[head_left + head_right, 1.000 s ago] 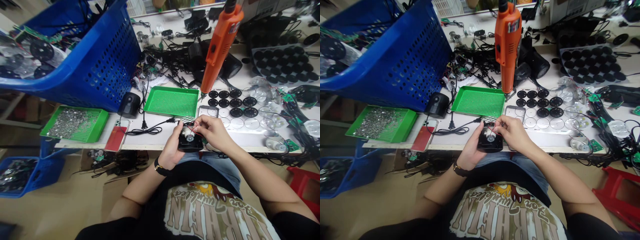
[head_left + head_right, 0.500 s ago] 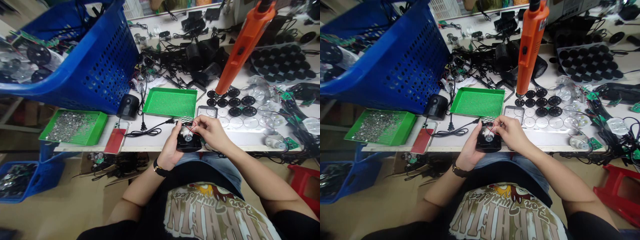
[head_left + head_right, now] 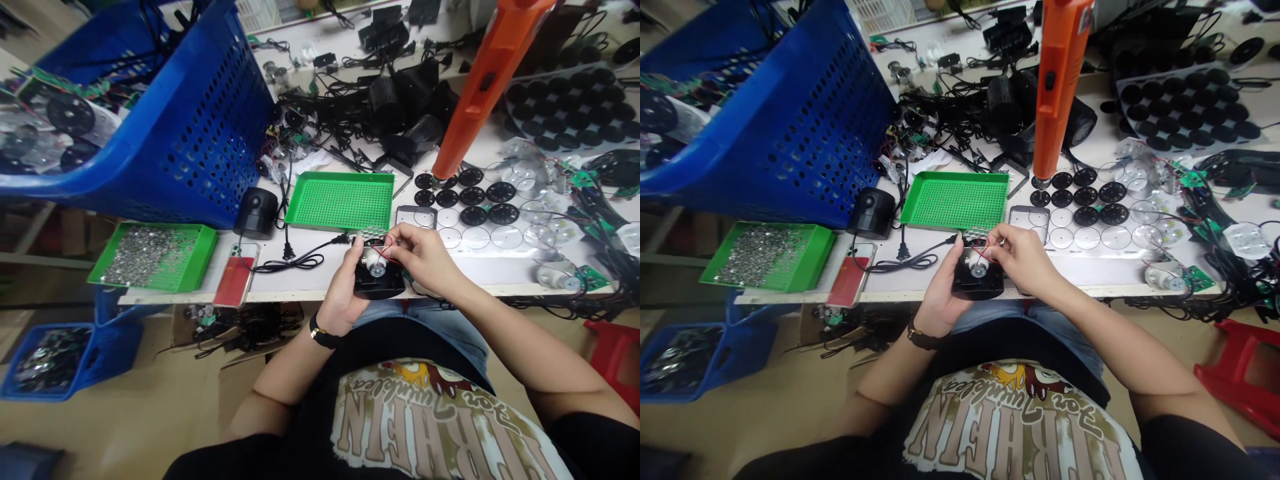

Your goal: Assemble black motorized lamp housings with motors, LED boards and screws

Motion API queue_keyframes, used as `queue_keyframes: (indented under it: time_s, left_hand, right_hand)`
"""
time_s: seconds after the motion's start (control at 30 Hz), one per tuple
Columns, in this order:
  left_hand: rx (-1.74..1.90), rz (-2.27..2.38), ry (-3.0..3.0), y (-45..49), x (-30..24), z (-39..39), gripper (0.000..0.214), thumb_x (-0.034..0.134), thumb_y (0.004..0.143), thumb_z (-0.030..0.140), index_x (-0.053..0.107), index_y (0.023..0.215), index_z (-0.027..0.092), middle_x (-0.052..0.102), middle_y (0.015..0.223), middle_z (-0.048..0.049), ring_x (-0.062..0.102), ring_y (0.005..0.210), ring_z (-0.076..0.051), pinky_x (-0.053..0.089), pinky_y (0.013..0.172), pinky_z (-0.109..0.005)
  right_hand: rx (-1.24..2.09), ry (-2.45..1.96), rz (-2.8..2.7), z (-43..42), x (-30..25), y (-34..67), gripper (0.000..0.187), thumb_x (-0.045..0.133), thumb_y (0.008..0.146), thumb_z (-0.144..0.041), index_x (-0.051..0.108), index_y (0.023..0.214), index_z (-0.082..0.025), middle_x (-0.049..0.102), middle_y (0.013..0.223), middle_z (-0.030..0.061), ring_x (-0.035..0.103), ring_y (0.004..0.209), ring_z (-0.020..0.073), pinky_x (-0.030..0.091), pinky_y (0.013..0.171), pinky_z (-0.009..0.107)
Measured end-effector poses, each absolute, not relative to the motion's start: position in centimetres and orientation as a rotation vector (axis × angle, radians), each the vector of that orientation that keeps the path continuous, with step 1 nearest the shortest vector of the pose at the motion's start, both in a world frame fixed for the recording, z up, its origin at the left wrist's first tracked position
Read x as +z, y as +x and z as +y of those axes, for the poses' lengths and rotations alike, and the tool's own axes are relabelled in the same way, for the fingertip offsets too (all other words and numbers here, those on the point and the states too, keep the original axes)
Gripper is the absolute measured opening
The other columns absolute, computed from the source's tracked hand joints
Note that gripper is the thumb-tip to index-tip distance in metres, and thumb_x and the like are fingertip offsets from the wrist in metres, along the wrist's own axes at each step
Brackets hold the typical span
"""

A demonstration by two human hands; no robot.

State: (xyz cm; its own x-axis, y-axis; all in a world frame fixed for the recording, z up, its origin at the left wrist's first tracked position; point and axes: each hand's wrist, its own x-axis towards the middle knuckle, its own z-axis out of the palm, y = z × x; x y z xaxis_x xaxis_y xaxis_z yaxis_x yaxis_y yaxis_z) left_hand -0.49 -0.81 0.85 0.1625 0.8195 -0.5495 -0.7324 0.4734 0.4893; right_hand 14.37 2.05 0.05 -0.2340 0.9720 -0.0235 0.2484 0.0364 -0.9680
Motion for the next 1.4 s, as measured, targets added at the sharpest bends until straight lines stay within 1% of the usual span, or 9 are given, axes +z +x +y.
queue_keyframes:
  time_s: [0.17,0.3,0.4,0.53,0.7,0.87,1.07,1.27,1.4]
  left_hand:
    - [1.134,0.867,0.175,-0.4,0.6,-0.8,0.021,0.064,0.1,0.03,0.074,0.098,0.012,0.076,0.09,-0.0045,0.074,0.096,-0.018,0.053,0.1,-0.031]
    - [1.133,0.867,0.187,-0.3,0.5,-0.7,0.019,0.067,0.098,0.03,0.074,0.099,0.012,0.077,0.09,-0.0043,0.074,0.09,-0.017,0.056,0.095,-0.029]
    - [1.136,0.851,0.18,-0.3,0.5,-0.7,0.019,0.065,0.099,0.028,0.074,0.098,0.012,0.078,0.09,-0.0053,0.075,0.096,-0.02,0.057,0.097,-0.032]
    - [1.121,0.86,0.154,-0.2,0.3,-0.6,0.017,0.065,0.098,0.025,0.074,0.093,0.012,0.078,0.09,-0.0056,0.076,0.102,-0.022,0.057,0.1,-0.034]
    - [1.126,0.878,0.157,-0.2,0.1,-0.6,0.016,0.065,0.095,0.025,0.073,0.092,0.012,0.077,0.085,-0.0038,0.076,0.094,-0.02,0.057,0.097,-0.032]
    - [1.131,0.916,0.141,0.0,0.2,-0.5,0.017,0.063,0.096,0.025,0.073,0.093,0.011,0.077,0.086,-0.0038,0.072,0.08,-0.015,0.056,0.089,-0.029]
    - [1.117,0.936,0.141,-0.2,0.1,-0.3,0.015,0.066,0.094,0.026,0.072,0.093,0.012,0.076,0.084,-0.0024,0.07,0.077,-0.014,0.055,0.086,-0.027]
    - [1.097,0.913,0.162,-0.5,-0.5,-0.6,0.016,0.067,0.093,0.028,0.072,0.096,0.014,0.074,0.086,-0.0017,0.068,0.08,-0.014,0.052,0.085,-0.026]
    - [1.11,0.917,0.157,-0.5,-0.6,-0.7,0.016,0.069,0.092,0.028,0.072,0.098,0.013,0.073,0.085,-0.0011,0.069,0.084,-0.015,0.052,0.09,-0.028]
  right_hand:
    - [1.216,-1.272,-1.587,1.9,0.3,14.4,0.006,0.064,0.081,-0.025,0.063,0.079,-0.02,0.059,0.063,-0.0044,0.045,0.055,0.0106,0.033,0.058,0.028]
    - [1.2,-1.27,-1.587,1.9,0.0,14.5,0.006,0.064,0.081,-0.026,0.063,0.08,-0.02,0.06,0.065,-0.0041,0.048,0.057,0.0112,0.036,0.06,0.028]
    - [1.197,-1.249,-1.589,1.9,-0.4,14.4,0.005,0.064,0.082,-0.024,0.064,0.082,-0.02,0.062,0.069,-0.003,0.052,0.061,0.0126,0.039,0.063,0.028]
    - [1.167,-1.248,-1.618,1.8,-0.6,14.5,0.001,0.063,0.082,-0.021,0.063,0.082,-0.02,0.061,0.068,-0.003,0.052,0.062,0.0128,0.039,0.064,0.028]
    - [1.139,-1.235,-1.652,1.9,-0.6,14.5,0.002,0.062,0.083,-0.018,0.063,0.081,-0.02,0.061,0.068,-0.0029,0.052,0.062,0.0128,0.038,0.066,0.028]
    - [1.14,-1.248,-1.678,2.1,-0.6,14.4,0.003,0.063,0.083,-0.018,0.062,0.08,-0.019,0.061,0.068,-0.0029,0.05,0.062,0.0126,0.037,0.066,0.028]
    - [1.124,-1.259,-1.705,2.3,-0.3,14.3,0.004,0.063,0.081,-0.017,0.062,0.079,-0.019,0.061,0.069,-0.0027,0.051,0.063,0.0129,0.037,0.066,0.028]
    - [1.099,-1.251,-1.716,2.2,-0.3,14.2,0.006,0.061,0.081,-0.015,0.061,0.078,-0.02,0.06,0.067,-0.0029,0.051,0.063,0.013,0.037,0.065,0.028]
    - [1.071,-1.258,-1.685,1.8,-0.6,14.0,0.006,0.06,0.082,-0.015,0.061,0.08,-0.02,0.058,0.066,-0.0036,0.048,0.06,0.0122,0.036,0.063,0.028]
